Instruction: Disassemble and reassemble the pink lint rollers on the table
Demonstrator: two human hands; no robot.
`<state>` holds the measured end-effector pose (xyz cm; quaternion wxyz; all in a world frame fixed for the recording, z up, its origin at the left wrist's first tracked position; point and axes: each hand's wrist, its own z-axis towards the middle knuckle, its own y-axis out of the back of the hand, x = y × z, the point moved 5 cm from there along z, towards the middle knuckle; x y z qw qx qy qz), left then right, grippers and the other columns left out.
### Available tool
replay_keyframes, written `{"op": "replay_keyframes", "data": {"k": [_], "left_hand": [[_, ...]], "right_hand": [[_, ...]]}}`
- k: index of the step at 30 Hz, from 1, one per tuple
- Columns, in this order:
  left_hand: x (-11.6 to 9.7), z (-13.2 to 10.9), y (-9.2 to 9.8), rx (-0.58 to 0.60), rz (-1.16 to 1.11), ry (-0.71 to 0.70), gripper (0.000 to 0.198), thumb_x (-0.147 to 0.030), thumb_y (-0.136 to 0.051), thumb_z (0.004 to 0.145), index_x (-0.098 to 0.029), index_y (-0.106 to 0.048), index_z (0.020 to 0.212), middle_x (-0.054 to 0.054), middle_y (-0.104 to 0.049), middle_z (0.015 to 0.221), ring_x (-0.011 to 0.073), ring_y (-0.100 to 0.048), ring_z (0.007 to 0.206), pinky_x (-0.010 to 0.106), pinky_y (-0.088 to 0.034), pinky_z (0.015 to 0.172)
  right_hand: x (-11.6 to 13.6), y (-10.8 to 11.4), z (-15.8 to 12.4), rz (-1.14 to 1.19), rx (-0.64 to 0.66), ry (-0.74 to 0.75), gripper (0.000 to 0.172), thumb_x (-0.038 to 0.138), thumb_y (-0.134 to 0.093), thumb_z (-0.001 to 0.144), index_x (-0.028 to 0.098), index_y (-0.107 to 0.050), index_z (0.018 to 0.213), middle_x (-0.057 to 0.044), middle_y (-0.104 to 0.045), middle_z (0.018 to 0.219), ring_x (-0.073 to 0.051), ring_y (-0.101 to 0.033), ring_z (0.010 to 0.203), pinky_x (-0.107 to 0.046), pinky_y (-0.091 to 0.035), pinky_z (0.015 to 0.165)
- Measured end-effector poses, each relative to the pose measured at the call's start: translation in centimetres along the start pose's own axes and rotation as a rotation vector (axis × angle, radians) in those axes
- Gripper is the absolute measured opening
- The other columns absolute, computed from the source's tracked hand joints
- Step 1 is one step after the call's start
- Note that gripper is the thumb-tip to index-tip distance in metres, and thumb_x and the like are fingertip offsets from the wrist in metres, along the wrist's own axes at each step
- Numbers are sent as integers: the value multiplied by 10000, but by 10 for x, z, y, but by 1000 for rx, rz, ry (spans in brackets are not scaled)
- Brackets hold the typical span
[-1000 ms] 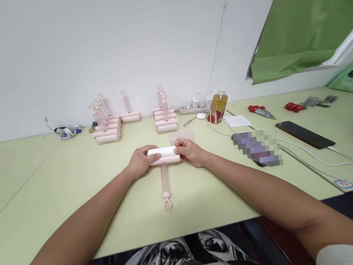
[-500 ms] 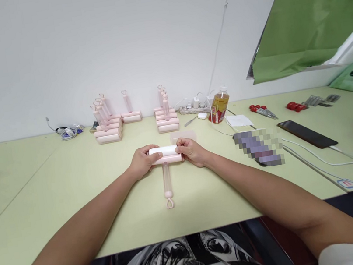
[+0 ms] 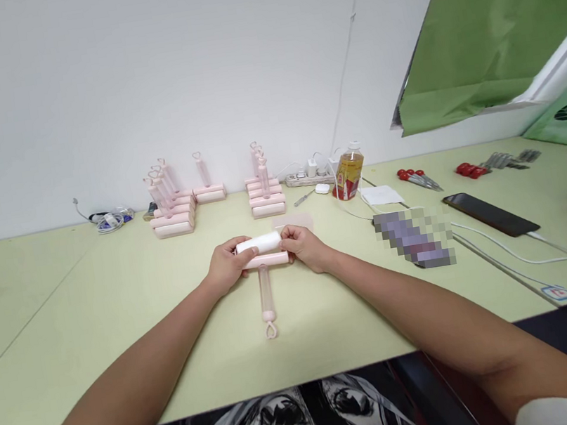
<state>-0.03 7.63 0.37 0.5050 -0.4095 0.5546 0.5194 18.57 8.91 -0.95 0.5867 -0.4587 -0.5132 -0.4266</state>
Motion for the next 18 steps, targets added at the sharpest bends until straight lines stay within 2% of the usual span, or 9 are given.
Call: {"op": "replay_keyframes", "data": {"k": [5,9,12,15,18], "left_hand": [[-1,-1,-1,12,-22,-10,473,-457,-767,634,-151,-690,986,8,-576,741,103,-492,531,224,-442,393],[-2,1,3,17,-89,-78,514,-448,-794,605,-164,-671,1015,15,-617,840,133,-556,685,243,-485,581],[0,3,5,42,-115,-111,546,-425,-809,593,-167,-648,1047,11,-622,866,136,-564,752,244,-469,674],[4,5,5,59,-141,-90,578,-411,-811,592,-165,-627,1082,14,-615,886,134,-562,761,250,-461,691],[5,6,3,63,-168,-92,625,-389,-816,579,-169,-592,1119,21,-610,918,137,-565,783,257,-462,705]], "right_hand": [[0,-1,0,-30,-28,10,168,202,-627,620,210,-460,640,87,-479,468,-81,-449,384,-205,-374,387],[1,-2,-1,-60,-27,32,191,218,-654,629,215,-470,683,89,-492,500,-93,-473,413,-223,-410,415],[2,-2,-3,-77,-16,40,220,246,-671,640,217,-467,719,91,-495,525,-92,-473,419,-226,-414,419],[3,-1,-4,-65,-9,47,289,270,-691,646,223,-484,842,92,-518,589,-98,-487,449,-232,-426,428],[6,2,-4,-52,-8,78,470,277,-713,647,234,-502,1064,65,-578,712,-115,-537,549,-247,-463,490]]}}
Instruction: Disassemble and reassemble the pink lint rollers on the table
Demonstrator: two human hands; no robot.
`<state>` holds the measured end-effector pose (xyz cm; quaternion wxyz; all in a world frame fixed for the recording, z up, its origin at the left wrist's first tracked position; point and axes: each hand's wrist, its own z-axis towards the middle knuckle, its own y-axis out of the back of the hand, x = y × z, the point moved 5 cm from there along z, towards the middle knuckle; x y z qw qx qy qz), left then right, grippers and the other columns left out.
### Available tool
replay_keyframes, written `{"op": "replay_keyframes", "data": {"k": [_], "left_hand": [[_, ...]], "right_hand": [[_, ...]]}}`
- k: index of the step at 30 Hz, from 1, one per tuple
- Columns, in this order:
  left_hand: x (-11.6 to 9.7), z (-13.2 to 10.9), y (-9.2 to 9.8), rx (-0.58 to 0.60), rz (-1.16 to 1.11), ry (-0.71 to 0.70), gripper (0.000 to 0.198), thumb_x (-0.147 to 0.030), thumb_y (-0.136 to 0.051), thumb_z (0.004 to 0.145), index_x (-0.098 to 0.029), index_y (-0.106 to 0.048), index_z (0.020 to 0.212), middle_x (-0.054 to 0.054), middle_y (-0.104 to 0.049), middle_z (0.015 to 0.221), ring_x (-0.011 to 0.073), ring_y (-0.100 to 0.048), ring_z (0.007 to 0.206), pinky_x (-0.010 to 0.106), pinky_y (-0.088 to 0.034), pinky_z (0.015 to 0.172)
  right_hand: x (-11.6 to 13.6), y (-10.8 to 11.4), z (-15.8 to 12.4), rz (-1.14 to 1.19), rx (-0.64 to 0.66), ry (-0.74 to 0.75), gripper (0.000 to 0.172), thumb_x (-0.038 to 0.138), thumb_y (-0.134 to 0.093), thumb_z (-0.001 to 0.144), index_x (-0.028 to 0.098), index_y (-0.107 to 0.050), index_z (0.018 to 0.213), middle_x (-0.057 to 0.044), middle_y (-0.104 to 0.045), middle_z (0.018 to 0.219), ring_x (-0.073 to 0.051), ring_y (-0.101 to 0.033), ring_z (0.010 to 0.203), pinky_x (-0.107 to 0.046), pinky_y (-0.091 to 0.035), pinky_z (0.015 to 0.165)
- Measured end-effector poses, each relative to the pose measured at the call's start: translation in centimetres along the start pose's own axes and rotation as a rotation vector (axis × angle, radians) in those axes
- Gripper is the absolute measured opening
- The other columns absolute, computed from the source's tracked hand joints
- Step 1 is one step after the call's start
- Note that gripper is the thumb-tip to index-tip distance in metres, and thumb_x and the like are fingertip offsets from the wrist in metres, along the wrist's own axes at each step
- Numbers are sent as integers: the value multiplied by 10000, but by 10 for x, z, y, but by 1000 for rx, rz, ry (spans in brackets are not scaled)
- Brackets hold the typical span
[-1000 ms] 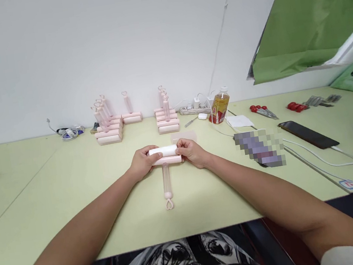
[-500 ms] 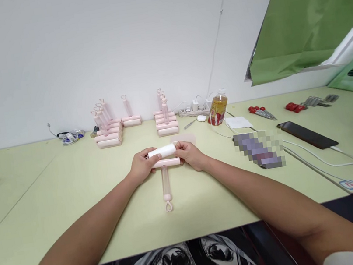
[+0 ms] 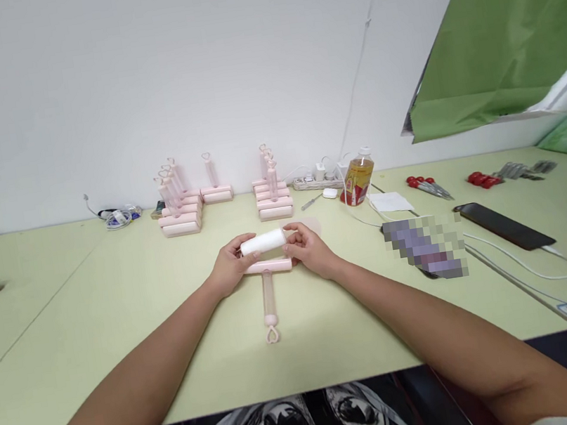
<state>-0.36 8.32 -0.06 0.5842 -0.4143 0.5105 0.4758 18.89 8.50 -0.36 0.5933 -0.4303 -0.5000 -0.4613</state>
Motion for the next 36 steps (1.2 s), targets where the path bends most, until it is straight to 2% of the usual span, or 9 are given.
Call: {"op": "replay_keyframes", "data": {"k": [3,7,12,18,22,29,36], "left_hand": [[2,2,1,-26,-40,-11,695,-369,-822,549,-189,-501,1139,6,-589,906,126,-569,776,250,-467,703],[4,6,6,-62,-35,-47,635,-363,-812,563,-214,-429,1047,-25,-561,864,102,-558,732,227,-466,680],[5,9,10,-58,-40,-65,582,-370,-813,580,-216,-424,985,-30,-572,869,104,-572,752,237,-476,712],[-1,7,13,-95,-12,-88,551,-377,-809,590,-215,-413,936,-46,-563,801,90,-558,682,214,-455,652],[-5,5,11,-54,32,-121,550,-370,-800,616,-221,-415,979,-8,-611,906,110,-590,746,237,-480,698],[-14,1,11,-38,102,-199,542,-356,-798,635,-215,-458,1033,30,-632,957,157,-605,857,277,-503,740],[-19,-3,10,-54,108,-255,529,-350,-818,616,-215,-479,999,21,-646,917,169,-620,872,280,-492,750]], "right_hand": [[1,2,2,10,9,18,505,291,-718,661,217,-552,1132,25,-621,801,-120,-563,645,-263,-485,587],[-2,5,4,5,6,9,413,299,-732,662,204,-618,1048,0,-664,808,-132,-581,693,-264,-480,618],[-4,6,5,-16,10,7,402,307,-741,670,200,-631,1041,-19,-701,834,-142,-604,722,-261,-475,629],[-2,6,5,-81,76,19,371,321,-717,691,180,-613,1018,-1,-690,753,-135,-587,675,-264,-447,642],[1,9,4,-139,101,42,377,302,-719,671,179,-601,1008,7,-688,750,-127,-561,631,-247,-397,590],[14,12,1,-199,89,151,359,287,-713,662,170,-624,990,-42,-698,857,-172,-629,780,-300,-468,717],[20,14,-1,-270,96,192,335,266,-699,660,164,-632,972,-40,-692,843,-167,-625,773,-295,-470,722]]}}
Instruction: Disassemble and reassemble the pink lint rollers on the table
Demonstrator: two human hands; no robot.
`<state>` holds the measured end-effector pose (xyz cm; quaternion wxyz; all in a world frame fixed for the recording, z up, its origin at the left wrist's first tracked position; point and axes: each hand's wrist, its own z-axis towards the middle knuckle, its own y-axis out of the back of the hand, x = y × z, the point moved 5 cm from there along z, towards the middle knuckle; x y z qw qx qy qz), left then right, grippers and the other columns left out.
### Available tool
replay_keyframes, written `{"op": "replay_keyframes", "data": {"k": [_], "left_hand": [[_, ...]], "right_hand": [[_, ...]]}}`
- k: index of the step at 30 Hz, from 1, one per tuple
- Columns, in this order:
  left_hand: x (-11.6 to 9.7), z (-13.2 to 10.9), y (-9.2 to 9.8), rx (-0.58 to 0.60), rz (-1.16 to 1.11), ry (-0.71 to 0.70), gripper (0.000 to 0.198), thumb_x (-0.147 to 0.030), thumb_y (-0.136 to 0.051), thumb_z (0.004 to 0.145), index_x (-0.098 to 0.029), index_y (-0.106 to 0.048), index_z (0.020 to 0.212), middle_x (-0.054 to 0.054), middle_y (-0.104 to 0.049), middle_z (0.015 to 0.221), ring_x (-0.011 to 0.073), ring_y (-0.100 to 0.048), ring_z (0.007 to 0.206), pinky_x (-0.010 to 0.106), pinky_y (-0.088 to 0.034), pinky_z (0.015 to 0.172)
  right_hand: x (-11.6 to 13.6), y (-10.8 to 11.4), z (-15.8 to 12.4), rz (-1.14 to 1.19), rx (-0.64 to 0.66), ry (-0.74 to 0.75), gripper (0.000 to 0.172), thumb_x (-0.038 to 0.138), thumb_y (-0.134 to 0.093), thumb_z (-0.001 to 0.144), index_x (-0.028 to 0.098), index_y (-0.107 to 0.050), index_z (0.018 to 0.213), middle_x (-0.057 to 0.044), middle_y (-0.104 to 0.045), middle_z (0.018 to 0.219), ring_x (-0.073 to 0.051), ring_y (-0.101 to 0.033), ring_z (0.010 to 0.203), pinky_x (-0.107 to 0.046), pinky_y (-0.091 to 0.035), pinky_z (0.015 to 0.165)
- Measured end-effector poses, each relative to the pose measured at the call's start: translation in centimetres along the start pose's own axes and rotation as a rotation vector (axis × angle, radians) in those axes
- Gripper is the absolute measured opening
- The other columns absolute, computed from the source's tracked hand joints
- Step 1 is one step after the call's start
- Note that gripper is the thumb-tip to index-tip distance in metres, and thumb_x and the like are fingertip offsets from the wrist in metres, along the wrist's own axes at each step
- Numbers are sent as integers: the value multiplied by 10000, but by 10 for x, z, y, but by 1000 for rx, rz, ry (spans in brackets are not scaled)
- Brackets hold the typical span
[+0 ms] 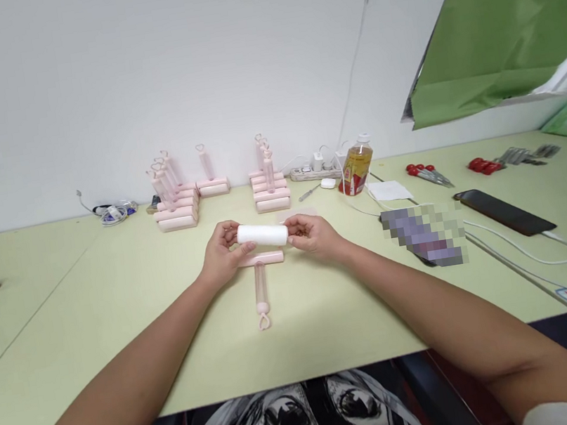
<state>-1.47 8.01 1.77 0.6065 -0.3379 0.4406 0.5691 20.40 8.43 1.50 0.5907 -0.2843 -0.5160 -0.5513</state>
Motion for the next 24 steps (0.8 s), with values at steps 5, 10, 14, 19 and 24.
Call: {"op": "replay_keyframes", "data": {"k": [5,10,14,19,24], "left_hand": [[-6,-3,0,-10,10,-22,533,-351,-825,615,-214,-479,996,16,-649,888,164,-622,855,277,-487,755],[-9,-5,1,-40,42,-43,549,-373,-832,600,-215,-481,991,15,-625,880,165,-618,842,270,-486,723],[-8,-5,2,-31,78,-72,520,-368,-837,600,-213,-499,964,7,-590,891,147,-597,817,257,-477,707],[-10,-6,2,6,122,-93,489,-372,-834,604,-212,-493,917,-5,-563,861,139,-566,797,248,-460,697],[-4,-7,1,-5,154,-2,522,-385,-830,597,-221,-449,914,-21,-553,820,139,-545,768,233,-438,643]], "right_hand": [[5,2,-1,7,-1,-6,335,257,-681,653,160,-625,969,-36,-686,824,-162,-616,752,-281,-463,686],[6,4,-3,-17,18,-13,333,262,-672,662,160,-626,976,-28,-668,805,-165,-610,747,-273,-451,657],[4,4,-3,-16,24,-26,348,260,-665,663,152,-628,991,-28,-660,811,-161,-603,743,-269,-446,651],[5,4,-4,-15,28,-23,324,255,-646,669,154,-627,976,-10,-639,772,-148,-591,704,-262,-440,632],[8,2,-6,-9,30,-53,405,218,-544,722,176,-577,1124,33,-597,656,-128,-573,586,-268,-484,606]]}}
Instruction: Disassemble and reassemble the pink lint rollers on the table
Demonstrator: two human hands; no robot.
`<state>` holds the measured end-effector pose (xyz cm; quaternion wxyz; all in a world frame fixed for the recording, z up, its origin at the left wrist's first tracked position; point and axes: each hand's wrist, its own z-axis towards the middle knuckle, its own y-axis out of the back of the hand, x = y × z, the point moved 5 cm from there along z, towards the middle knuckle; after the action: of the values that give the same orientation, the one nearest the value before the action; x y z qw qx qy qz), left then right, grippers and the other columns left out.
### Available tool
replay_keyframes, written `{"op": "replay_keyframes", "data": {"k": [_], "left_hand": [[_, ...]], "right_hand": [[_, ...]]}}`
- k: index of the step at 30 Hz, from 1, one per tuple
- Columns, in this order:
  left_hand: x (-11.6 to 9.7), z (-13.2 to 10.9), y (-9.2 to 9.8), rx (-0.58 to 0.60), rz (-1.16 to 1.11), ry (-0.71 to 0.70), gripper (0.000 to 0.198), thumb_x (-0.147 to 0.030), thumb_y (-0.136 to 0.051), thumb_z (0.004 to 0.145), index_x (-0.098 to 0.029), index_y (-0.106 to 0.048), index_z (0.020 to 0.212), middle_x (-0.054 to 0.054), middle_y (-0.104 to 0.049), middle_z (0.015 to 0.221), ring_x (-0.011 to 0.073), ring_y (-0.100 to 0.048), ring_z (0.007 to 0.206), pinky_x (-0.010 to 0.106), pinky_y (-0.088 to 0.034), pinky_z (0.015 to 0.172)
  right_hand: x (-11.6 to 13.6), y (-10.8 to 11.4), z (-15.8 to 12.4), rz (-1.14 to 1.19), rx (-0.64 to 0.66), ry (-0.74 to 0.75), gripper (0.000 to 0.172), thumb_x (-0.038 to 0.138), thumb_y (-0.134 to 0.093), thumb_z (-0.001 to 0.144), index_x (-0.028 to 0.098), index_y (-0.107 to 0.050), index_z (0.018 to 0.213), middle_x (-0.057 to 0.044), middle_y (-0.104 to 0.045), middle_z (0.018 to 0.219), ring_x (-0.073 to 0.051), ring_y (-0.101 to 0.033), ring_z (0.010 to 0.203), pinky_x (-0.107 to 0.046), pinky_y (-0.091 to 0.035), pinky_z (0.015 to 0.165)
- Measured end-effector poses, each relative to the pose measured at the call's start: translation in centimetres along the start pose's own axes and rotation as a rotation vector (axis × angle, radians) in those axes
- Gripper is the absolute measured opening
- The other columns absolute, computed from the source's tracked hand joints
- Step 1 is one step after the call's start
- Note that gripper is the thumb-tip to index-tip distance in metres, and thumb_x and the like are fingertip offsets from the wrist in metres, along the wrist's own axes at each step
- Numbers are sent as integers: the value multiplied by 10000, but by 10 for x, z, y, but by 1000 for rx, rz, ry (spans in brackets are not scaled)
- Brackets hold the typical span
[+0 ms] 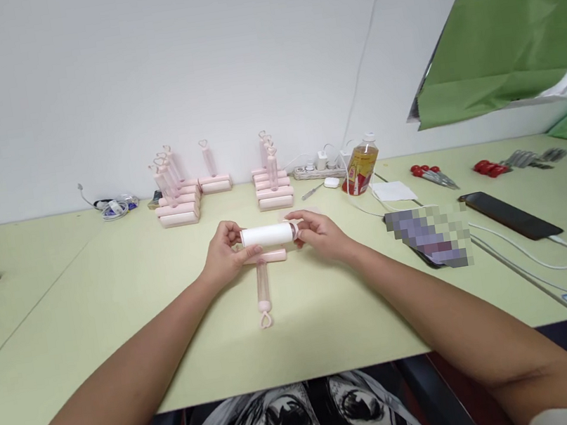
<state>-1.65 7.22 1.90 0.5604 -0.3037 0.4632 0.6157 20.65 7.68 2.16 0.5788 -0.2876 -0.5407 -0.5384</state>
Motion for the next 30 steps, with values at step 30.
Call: {"op": "replay_keyframes", "data": {"k": [30], "left_hand": [[5,1,5,-114,-92,77,480,-404,-789,651,-226,-422,903,-58,-534,706,106,-525,630,217,-410,568]], "right_hand": [[12,52,3,-749,-127,-212,143,319,-644,754,182,-678,735,-58,-662,706,-161,-534,592,-268,-367,539]]}}
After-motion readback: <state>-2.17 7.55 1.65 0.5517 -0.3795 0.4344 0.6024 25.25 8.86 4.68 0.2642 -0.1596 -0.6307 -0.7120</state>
